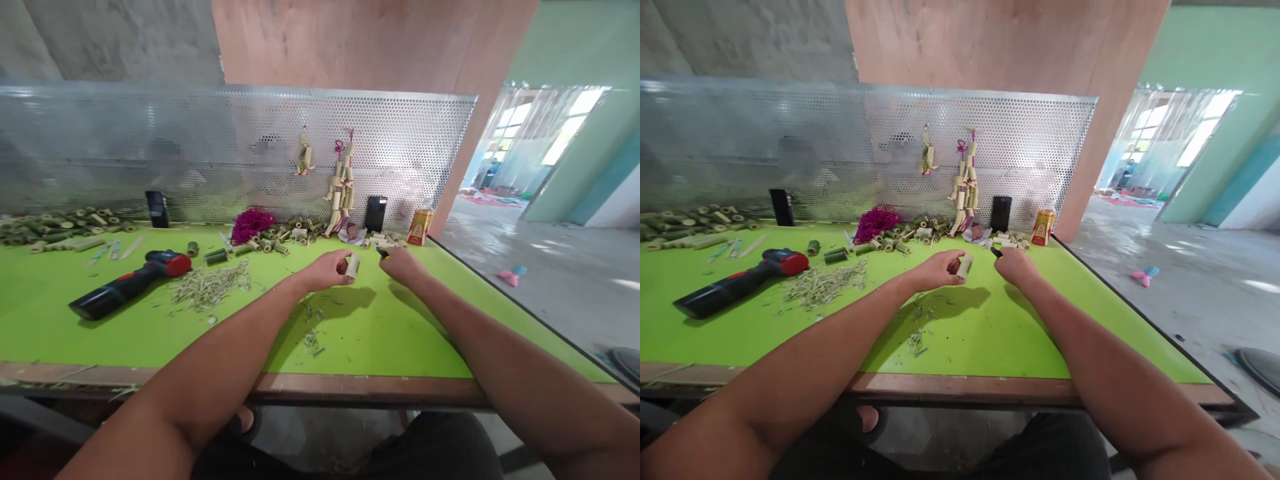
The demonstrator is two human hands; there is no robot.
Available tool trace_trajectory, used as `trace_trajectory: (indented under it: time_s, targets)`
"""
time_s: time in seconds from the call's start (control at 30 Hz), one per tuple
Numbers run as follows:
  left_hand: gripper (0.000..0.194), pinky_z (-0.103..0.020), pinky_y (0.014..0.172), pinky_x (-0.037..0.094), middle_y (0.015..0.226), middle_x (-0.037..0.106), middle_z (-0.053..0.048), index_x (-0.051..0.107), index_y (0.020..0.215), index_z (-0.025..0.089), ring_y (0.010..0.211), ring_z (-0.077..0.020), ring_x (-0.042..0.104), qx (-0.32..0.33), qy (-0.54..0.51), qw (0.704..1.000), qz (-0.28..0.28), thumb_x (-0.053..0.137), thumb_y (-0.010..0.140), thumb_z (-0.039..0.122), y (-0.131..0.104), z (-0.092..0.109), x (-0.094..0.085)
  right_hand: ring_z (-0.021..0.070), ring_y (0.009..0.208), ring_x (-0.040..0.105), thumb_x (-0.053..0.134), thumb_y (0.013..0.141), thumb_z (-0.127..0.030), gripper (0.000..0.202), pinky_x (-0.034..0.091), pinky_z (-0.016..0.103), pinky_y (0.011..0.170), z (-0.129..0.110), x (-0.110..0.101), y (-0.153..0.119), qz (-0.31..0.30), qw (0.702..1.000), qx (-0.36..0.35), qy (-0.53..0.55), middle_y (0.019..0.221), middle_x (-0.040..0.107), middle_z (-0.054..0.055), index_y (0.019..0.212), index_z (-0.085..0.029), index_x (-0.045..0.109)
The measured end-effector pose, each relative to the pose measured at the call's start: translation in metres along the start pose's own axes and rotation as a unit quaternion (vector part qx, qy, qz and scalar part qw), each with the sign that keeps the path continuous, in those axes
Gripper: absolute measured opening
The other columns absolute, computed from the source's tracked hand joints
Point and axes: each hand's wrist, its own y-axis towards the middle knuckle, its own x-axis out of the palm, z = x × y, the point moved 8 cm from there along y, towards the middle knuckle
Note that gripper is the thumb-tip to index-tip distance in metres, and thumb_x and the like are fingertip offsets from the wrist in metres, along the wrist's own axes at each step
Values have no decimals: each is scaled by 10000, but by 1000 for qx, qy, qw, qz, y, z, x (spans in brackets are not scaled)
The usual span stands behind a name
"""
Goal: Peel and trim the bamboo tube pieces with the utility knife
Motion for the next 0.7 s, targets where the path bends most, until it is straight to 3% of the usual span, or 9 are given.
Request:
trace_trajectory:
  time_s: [0.17,0.3,0.5,0.7]
  targets:
    - [529,-216,541,357,729,554,6,537,1150,158,635,-117,514,-21,-26,998,45,681,670,325,4,-20,-11,135,621,552,448,812,-260,270,324,223,508,-38,10,-22,-6,997,-72,25,804,681,76,907,-164,682]
    - [524,-215,544,362,707,532,20,523,1144,150,618,-108,501,-15,-54,997,50,682,670,308,6,-22,-10,130,589,535,469,789,-249,244,289,229,494,-58,16,-34,-13,992,-127,13,770,678,71,864,-164,686]
    - [577,-206,541,333,707,511,31,505,1193,151,628,-104,478,-3,-15,998,57,687,656,261,5,-15,-12,161,631,576,484,768,-231,251,316,244,521,-62,19,-37,-28,989,-146,-17,816,696,88,890,-179,697]
    - [494,-205,545,321,710,518,32,529,1112,157,640,-109,478,4,7,999,34,678,663,299,5,-11,-10,174,684,603,506,768,-243,225,348,239,546,-60,23,-35,-42,990,-132,-15,846,699,88,887,-201,693]
